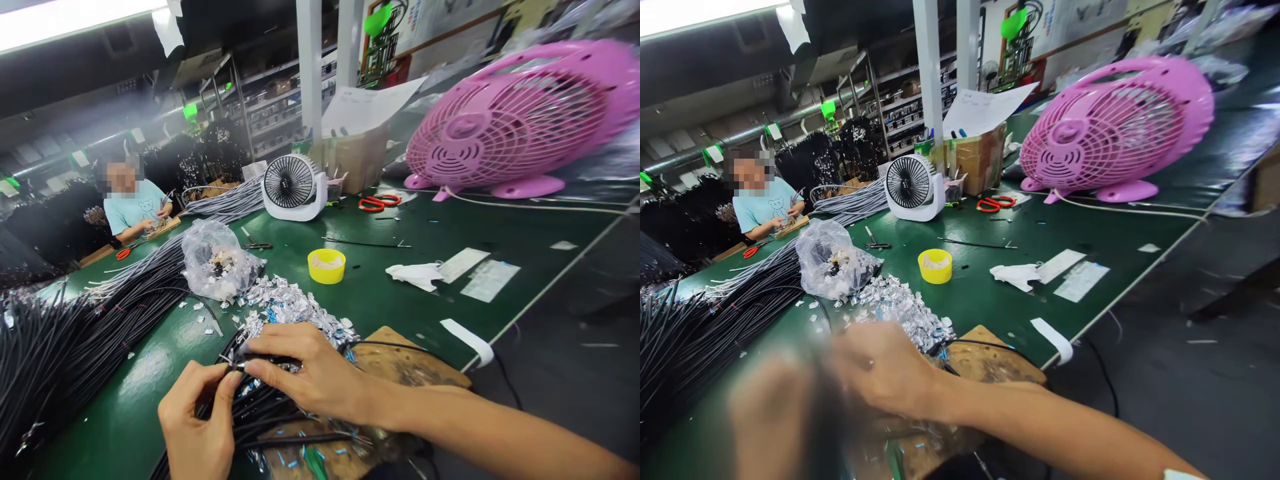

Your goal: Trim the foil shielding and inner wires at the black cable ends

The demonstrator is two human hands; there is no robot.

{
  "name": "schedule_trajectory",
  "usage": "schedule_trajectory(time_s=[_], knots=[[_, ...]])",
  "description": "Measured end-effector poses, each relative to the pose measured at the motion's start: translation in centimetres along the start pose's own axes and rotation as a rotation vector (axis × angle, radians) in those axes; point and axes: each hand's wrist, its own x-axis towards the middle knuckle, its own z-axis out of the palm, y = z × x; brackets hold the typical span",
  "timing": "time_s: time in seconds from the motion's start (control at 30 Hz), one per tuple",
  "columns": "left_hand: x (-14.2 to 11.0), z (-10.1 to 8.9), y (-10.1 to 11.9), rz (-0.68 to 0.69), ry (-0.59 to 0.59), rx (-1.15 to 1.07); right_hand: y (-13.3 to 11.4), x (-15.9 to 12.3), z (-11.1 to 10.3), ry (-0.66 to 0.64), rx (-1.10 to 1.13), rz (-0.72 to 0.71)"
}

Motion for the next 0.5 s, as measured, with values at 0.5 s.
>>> schedule_trajectory(time_s=[0.5], knots=[[0.1,-0.6,-1.0,-0.259,-0.324,-0.245,0.2,0.1,-0.1,-0.017,0.095,-0.005]])
